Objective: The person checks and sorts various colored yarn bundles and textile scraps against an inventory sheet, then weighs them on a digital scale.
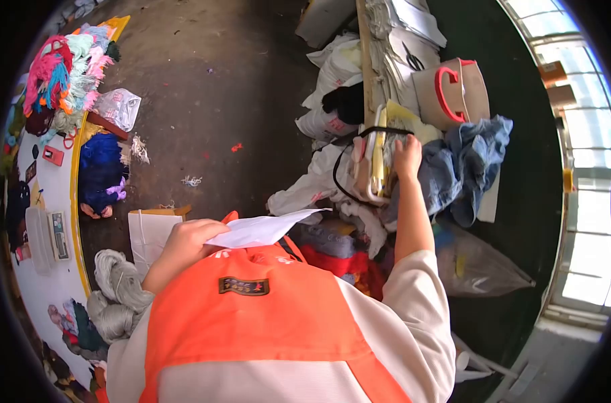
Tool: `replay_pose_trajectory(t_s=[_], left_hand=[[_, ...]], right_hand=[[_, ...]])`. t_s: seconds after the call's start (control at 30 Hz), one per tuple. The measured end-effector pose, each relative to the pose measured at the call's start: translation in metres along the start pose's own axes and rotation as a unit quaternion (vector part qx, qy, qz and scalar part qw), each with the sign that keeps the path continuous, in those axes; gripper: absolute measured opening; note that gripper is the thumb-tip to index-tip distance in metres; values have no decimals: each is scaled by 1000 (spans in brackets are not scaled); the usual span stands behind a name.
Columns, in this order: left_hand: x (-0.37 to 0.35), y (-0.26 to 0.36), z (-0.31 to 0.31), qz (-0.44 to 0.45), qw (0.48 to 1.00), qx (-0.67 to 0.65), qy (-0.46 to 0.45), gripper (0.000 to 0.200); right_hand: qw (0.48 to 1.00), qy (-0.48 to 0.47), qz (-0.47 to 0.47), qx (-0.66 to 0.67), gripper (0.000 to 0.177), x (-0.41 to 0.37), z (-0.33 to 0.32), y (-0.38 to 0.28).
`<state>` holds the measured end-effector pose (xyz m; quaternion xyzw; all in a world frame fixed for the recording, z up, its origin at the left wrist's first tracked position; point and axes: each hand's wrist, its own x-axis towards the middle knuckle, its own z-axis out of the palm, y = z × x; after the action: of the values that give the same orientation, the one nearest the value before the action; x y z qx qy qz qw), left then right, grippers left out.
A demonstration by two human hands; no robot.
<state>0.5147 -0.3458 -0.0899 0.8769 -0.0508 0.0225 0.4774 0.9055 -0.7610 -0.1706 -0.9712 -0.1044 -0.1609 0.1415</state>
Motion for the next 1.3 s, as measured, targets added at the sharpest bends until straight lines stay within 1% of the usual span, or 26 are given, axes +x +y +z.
replay_pose_trajectory(t_s=[0.07,0.1,0.23,0.3,0.33,0.37,0.43,0.5,0.53,0.57,0.6,0.67,0.73,0.77,0.8,0.83,0.87,0.93,1.0,1.03,1.07,1.1,1.13,1.2,1.23,1.3], left_hand=[[9,2,-2,-52,998,22,11,25],[12,-2,0,-63,998,10,22,26],[30,1,2,-139,990,-3,29,26],[47,6,2,-144,988,9,44,27],[54,6,2,-146,988,8,42,27],[61,4,4,-141,989,0,48,28],[75,4,5,-131,990,-13,57,28],[87,-4,9,-117,991,-11,58,28],[92,-7,11,-102,993,-5,52,29],[98,-9,13,-102,994,-8,49,29],[104,-10,16,-94,994,-13,46,29],[115,-9,19,-84,996,-18,37,30],[124,-8,21,-69,997,-18,35,29],[127,-9,22,-68,997,-17,30,29],[130,-11,25,-63,998,-9,26,29],[131,-12,27,-59,998,-1,25,28],[134,-10,27,-59,998,0,24,28],[139,-5,26,-70,997,-9,16,29],[138,-7,28,-69,997,-6,24,27],[137,-9,29,-69,997,-5,33,26],[136,-10,30,-73,997,-1,38,26],[134,-10,30,-124,991,4,44,23],[131,-9,29,-176,983,9,53,20],[131,-1,30,-215,973,1,86,20],[127,-4,34,-247,962,5,119,22],[117,-8,40,-337,927,-9,163,27]], right_hand=[[999,33,-14,-17,42,50,24,12],[999,8,21,-26,41,74,37,18],[988,-86,48,-115,37,113,72,39],[947,-191,140,-217,42,120,74,47],[918,-293,133,-232,43,125,68,53],[916,-296,133,-235,43,125,54,49],[937,-277,130,-168,42,120,14,29],[982,-125,136,-31,34,114,-8,42],[938,-58,189,284,28,108,-15,49],[866,-29,215,450,27,103,-38,32],[818,23,191,541,29,99,-51,17],[795,38,132,590,28,89,-62,22],[846,52,146,510,25,77,-59,20],[914,52,104,389,27,73,-33,49],[981,5,72,179,34,67,-31,47],[994,-49,51,80,34,60,-28,43],[994,-88,50,-47,27,56,-27,25],[982,-144,77,-94,23,56,-13,22],[971,-178,107,-121,28,62,-10,22],[973,-176,130,71,26,64,-3,29],[939,-169,146,261,26,66,3,32],[883,-214,152,390,33,72,-8,12],[880,-220,144,394,33,76,-11,-4],[769,-260,164,561,33,85,-7,-36],[742,-285,149,589,35,87,-4,-55],[727,-300,91,611,35,89,-1,-109]])
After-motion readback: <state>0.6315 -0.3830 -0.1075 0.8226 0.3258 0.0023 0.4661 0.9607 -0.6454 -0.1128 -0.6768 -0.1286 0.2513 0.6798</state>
